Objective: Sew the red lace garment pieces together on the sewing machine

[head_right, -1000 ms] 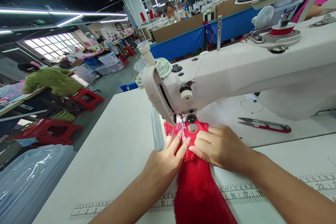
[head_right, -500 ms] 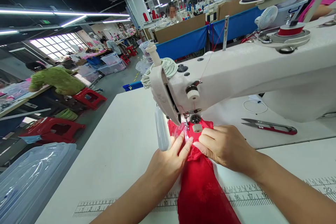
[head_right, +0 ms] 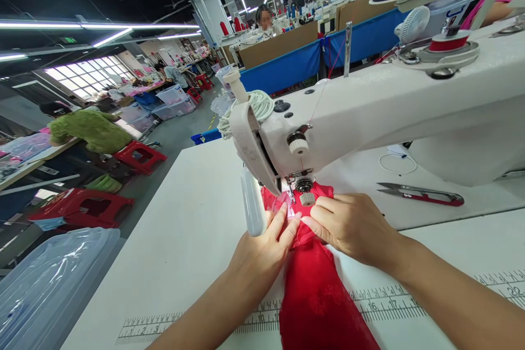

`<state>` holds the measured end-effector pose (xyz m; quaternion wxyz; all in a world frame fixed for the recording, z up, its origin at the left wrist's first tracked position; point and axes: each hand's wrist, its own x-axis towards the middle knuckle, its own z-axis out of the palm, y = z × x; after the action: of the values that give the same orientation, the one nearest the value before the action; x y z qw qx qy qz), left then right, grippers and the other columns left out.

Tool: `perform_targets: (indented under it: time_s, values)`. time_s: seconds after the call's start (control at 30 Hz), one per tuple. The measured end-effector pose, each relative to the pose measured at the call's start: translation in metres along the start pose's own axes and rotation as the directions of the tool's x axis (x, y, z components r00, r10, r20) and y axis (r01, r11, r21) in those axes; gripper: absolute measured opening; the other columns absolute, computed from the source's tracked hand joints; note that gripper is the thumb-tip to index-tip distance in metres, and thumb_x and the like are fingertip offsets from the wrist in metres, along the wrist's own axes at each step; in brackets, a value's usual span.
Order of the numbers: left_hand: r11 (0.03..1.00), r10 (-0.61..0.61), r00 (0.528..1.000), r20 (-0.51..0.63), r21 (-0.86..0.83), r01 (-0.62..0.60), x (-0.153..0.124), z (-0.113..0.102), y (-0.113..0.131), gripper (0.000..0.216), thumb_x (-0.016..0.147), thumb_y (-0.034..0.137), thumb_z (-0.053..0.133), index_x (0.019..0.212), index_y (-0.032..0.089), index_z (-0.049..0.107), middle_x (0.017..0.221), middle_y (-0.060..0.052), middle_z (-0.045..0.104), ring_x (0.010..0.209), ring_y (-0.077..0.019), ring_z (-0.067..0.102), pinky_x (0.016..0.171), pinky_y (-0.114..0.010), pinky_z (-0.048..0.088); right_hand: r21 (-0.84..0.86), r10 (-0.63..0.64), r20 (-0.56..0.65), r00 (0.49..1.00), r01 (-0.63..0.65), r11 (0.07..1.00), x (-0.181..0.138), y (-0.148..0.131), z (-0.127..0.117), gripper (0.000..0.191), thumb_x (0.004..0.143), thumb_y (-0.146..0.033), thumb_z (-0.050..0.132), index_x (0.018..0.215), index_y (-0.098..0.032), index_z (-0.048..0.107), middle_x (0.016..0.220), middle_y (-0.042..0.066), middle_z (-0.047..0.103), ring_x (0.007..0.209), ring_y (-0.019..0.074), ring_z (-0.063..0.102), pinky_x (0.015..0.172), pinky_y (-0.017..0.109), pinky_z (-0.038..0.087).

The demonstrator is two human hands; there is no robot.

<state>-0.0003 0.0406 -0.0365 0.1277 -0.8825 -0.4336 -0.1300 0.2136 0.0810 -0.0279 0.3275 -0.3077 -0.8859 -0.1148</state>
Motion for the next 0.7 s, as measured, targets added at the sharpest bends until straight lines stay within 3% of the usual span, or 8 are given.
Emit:
perform_targets:
  time_s: [0.13, 0.3, 0.47, 0.7]
  values:
    - [0.999, -0.022, 1.000, -0.002, -0.041, 0.022, 0.001, 0.003, -0.003, 0.031, 0.092, 0.012, 0.046, 0.118, 0.021, 0.060, 0.094, -0.011, 0.066, 0.087, -0.0233, 0.062, 0.056, -0.030, 0.050, 0.001, 0.001, 0.009, 1.000, -0.001, 1.000, -0.001, 0.001, 0.002, 0.041, 0.100, -0.027, 0.038, 0.063, -0.019, 0.053, 0.054, -0.002, 0.047, 0.050, 0.0134, 0.036, 0.052, 0.031, 0.023]
    - [0.998, 0.043, 0.999, 0.003, 0.050, -0.043, 0.004, 0.000, -0.005, 0.036, 0.087, 0.012, 0.059, 0.123, 0.016, 0.057, 0.103, -0.014, 0.066, 0.092, -0.0246, 0.063, 0.064, -0.031, 0.052, 0.010, 0.008, 0.022, 1.000, -0.008, 1.000, -0.002, 0.002, 0.003, 0.037, 0.099, -0.027, 0.040, 0.067, -0.019, 0.056, 0.058, -0.001, 0.050, 0.052, 0.0139, 0.038, 0.052, 0.030, 0.025]
    - [0.973, 0.095, 0.995, 0.035, 0.209, -0.100, 0.005, -0.006, -0.002, 0.044, 0.085, 0.002, 0.054, 0.128, 0.007, 0.052, 0.093, -0.013, 0.067, 0.078, -0.0201, 0.063, 0.051, -0.026, 0.046, 0.016, 0.004, 0.021, 1.000, -0.004, 1.000, -0.002, 0.002, 0.004, 0.036, 0.099, -0.027, 0.042, 0.067, -0.018, 0.057, 0.058, -0.001, 0.051, 0.052, 0.0141, 0.038, 0.053, 0.030, 0.026]
    - [0.969, 0.079, 0.996, 0.044, 0.231, -0.087, 0.003, -0.007, 0.000, 0.041, 0.086, 0.003, 0.050, 0.126, 0.013, 0.055, 0.087, -0.010, 0.068, 0.074, -0.0197, 0.063, 0.046, -0.027, 0.042, 0.005, -0.007, 0.003, 1.000, 0.007, 1.000, -0.001, 0.002, 0.003, 0.037, 0.098, -0.025, 0.043, 0.063, -0.019, 0.052, 0.057, -0.002, 0.049, 0.052, 0.0135, 0.036, 0.053, 0.030, 0.025]
